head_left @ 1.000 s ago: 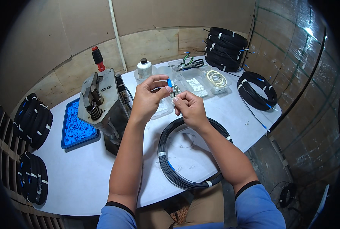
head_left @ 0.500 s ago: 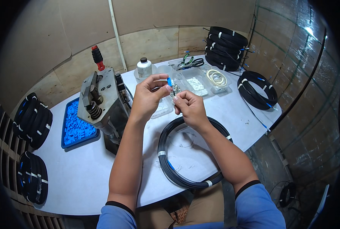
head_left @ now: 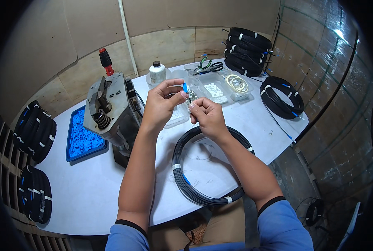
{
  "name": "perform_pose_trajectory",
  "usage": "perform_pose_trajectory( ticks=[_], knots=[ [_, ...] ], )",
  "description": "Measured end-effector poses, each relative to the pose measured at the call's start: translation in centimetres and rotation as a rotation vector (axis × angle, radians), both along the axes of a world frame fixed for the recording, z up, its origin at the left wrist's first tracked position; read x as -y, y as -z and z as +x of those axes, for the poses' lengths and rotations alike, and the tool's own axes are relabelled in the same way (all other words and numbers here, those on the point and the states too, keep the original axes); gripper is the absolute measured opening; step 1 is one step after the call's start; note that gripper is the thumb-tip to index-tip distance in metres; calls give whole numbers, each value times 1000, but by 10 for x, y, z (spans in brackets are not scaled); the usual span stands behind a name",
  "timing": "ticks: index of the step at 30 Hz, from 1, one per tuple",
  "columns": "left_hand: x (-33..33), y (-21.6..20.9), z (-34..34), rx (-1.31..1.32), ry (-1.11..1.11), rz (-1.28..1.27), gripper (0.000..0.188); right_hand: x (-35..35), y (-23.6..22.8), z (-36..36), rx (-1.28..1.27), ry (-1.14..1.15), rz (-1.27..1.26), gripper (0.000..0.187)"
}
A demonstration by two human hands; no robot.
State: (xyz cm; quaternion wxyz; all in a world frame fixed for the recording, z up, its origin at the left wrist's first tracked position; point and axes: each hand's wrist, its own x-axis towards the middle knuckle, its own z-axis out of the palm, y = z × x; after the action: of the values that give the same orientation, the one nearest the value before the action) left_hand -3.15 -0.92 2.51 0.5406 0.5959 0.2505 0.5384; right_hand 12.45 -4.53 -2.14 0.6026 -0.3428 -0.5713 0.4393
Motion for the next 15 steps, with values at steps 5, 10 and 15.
perform_pose_trajectory(
  ticks=[5, 10, 15],
  knots=[
    [0, 0, 0, -13, -7, 8, 33, 0, 0, 0, 6, 2, -2, 14],
    [-1, 1, 0, -3, -2, 25, 33, 0, 0, 0, 3, 1, 9, 14],
    [-1, 1, 0, 3, -1, 20, 33, 0, 0, 0, 0, 1, 7, 14]
  ],
)
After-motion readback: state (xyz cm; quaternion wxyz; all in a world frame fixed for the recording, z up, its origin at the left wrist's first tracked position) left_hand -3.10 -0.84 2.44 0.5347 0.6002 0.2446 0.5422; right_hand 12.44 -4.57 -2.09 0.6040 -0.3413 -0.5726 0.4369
